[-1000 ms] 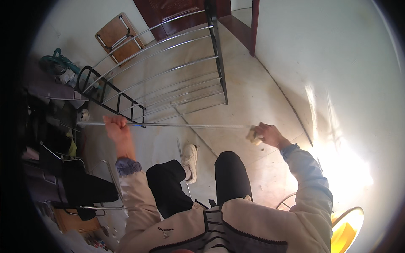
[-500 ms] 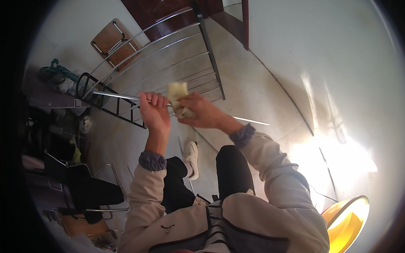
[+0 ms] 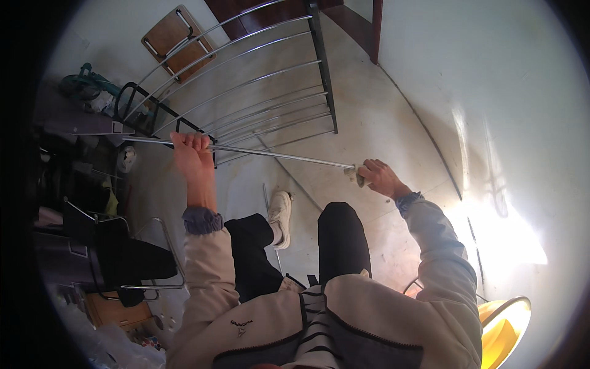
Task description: The person assembles a metal clothes drying rack by inserting horizontal rods into the frame and wiping them with a cloth. The person kneels on the floor, positions each rod, and cleans the surface as they work.
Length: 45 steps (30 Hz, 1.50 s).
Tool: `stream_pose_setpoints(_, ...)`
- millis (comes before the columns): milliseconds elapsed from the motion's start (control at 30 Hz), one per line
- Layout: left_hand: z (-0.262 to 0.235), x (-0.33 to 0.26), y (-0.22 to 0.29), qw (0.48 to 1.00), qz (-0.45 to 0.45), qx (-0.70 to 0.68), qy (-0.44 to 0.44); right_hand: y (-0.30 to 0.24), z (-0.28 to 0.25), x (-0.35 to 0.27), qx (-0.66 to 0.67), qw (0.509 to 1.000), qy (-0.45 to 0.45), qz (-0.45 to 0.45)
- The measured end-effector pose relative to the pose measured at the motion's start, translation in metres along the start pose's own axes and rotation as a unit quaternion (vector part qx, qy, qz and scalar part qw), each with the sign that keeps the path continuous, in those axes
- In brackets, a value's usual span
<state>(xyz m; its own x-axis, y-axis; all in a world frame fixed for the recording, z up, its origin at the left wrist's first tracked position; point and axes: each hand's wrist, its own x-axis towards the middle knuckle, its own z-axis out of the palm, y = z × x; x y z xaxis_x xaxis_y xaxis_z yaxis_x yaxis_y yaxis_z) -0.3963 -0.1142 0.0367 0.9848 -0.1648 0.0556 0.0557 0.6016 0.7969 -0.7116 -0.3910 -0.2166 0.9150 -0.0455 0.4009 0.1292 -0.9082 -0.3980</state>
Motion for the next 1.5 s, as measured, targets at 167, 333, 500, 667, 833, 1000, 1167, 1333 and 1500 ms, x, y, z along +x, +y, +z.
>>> stream_pose_setpoints(167, 0.015, 0.003, 0.029, 0.993, 0.098, 0.033, 0.047, 0.053, -0.002, -0.052, 0.007, 0.976, -0.004, 0.218)
stream_pose_setpoints(333, 0.024, -0.005, 0.032, 0.986, 0.161, 0.037, 0.007, 0.051, -0.039, -0.057, 0.752, 0.483, 0.185, 0.408)
stream_pose_setpoints(500, 0.032, -0.021, -0.014, 0.964, 0.107, 0.166, -0.179, -0.011, -0.052, 0.008, 0.839, 0.403, 0.257, 0.262)
stream_pose_setpoints(667, 0.040, -0.048, -0.047, 0.808, 0.221, 0.415, -0.356, -0.044, -0.043, 0.057, 0.896, 0.396, 0.177, 0.089)
stream_pose_setpoints(833, 0.043, -0.056, -0.066, 0.680, 0.276, 0.516, -0.442, -0.074, -0.037, 0.082, 0.901, 0.365, 0.204, 0.117)
stream_pose_setpoints(1000, 0.030, -0.047, -0.078, 0.651, 0.249, 0.566, -0.439, -0.076, -0.037, 0.087, 0.876, 0.405, 0.179, 0.189)
stream_pose_setpoints(1167, 0.014, -0.043, -0.096, 0.623, 0.232, 0.588, -0.460, -0.053, -0.037, 0.077, 0.392, 0.823, 0.025, 0.411)
stream_pose_setpoints(1333, 0.006, -0.043, -0.100, 0.614, 0.211, 0.595, -0.473, -0.052, -0.056, 0.066, -0.033, 0.983, 0.056, 0.174)
stream_pose_setpoints(1500, 0.011, -0.044, -0.097, 0.636, 0.126, 0.600, -0.468, -0.056, -0.091, 0.066, -0.033, 0.982, 0.169, 0.073)
